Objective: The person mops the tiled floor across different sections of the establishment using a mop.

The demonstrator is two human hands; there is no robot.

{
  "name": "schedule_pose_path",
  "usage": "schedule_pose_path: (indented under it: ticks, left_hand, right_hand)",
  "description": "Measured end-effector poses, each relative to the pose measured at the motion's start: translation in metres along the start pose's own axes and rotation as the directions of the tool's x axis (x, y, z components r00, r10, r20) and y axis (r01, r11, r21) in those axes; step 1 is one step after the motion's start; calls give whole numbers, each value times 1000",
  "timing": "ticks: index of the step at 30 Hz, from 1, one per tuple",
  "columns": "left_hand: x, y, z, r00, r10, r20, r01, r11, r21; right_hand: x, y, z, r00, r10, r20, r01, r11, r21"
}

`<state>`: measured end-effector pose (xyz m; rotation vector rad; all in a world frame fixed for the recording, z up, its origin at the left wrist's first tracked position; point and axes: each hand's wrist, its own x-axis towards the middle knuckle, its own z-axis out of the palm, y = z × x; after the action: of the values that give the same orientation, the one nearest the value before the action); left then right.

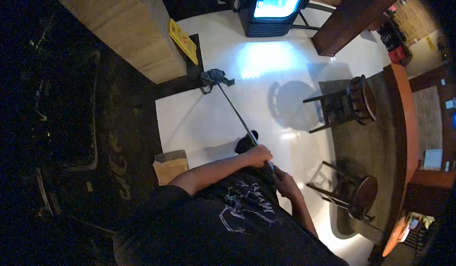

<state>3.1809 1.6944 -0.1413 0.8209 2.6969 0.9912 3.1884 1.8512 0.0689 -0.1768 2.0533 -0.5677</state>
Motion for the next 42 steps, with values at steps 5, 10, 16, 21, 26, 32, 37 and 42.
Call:
schedule_pose_path:
  ticks: [5,10,16,21,26,32,37,42]
  left_hand:
    - [-11,-139,-24,907,-178,-382,188,982,-11]
    - [40,-182,-100,971,-205,-123,206,978,-1]
    - [187,-70,-97,957,73,-282,-122,979,-162]
    - [248,-9,-65,957,282,-62,-284,883,-373]
    - [248,-58,-70,958,208,197,-127,925,-359]
    - [236,-187,-87,999,44,23,-40,985,-168]
    - [232,-289,-155,981,-43,-190,28,996,-81]
    - [292,-320,-186,965,-44,-257,34,999,-41]
  right_hand:
    - [220,29,43,861,-470,-196,507,828,239]
    - [219,-30,-47,950,-309,-51,289,804,520]
    - [89,14,-211,998,38,-44,-12,877,481]
    - [19,57,-248,983,184,10,-158,819,552]
    - [63,47,-232,985,172,-27,-140,874,465]
    - [191,-5,-227,997,7,-75,13,965,262]
    - [289,-53,-235,972,-202,-121,208,977,40]
    - [287,-87,-306,968,-90,-234,110,991,72]
